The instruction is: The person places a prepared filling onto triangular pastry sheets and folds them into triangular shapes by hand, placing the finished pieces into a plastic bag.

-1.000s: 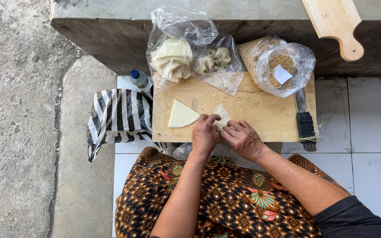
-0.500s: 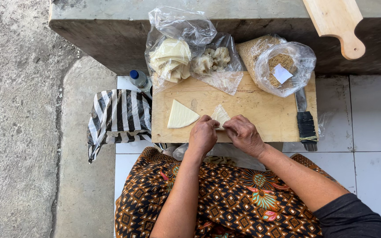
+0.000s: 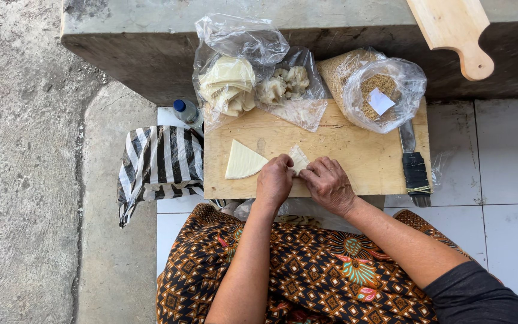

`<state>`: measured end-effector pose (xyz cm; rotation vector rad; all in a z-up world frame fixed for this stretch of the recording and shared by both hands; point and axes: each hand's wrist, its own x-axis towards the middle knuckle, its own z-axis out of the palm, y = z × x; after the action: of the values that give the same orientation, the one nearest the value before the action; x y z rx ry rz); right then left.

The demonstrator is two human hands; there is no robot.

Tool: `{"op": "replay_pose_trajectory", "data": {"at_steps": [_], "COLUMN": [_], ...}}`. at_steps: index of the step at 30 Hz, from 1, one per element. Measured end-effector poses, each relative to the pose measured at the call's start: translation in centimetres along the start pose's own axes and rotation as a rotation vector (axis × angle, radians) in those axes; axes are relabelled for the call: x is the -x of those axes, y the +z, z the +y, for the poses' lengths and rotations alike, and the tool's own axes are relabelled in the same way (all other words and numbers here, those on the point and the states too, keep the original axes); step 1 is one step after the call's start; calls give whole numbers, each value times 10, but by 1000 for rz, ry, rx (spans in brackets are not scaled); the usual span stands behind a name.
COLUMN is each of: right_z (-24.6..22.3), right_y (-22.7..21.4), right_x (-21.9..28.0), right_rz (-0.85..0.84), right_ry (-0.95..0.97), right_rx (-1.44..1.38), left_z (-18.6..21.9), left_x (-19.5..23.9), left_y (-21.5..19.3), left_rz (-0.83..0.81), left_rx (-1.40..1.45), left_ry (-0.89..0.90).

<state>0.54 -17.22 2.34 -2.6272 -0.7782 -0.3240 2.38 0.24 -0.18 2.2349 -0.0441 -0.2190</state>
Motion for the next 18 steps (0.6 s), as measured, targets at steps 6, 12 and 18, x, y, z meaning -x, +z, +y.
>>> {"op": "replay_pose_trajectory", "data": {"at_steps": [6, 12, 18], "right_z": [-10, 2, 18], "right_y": [-9, 9, 25], "right_x": [-4, -1, -8], "right_rz": [85, -36, -145], "right_ry": [-74, 164, 525], "right_rx": [88, -52, -241], "left_z": [4, 4, 7], "left_x": [10, 8, -5], "left_y": [-2, -7, -5], "left_rz": [31, 2, -6], "left_rx": [-165, -162, -50], "left_ry": [127, 158, -47]}}
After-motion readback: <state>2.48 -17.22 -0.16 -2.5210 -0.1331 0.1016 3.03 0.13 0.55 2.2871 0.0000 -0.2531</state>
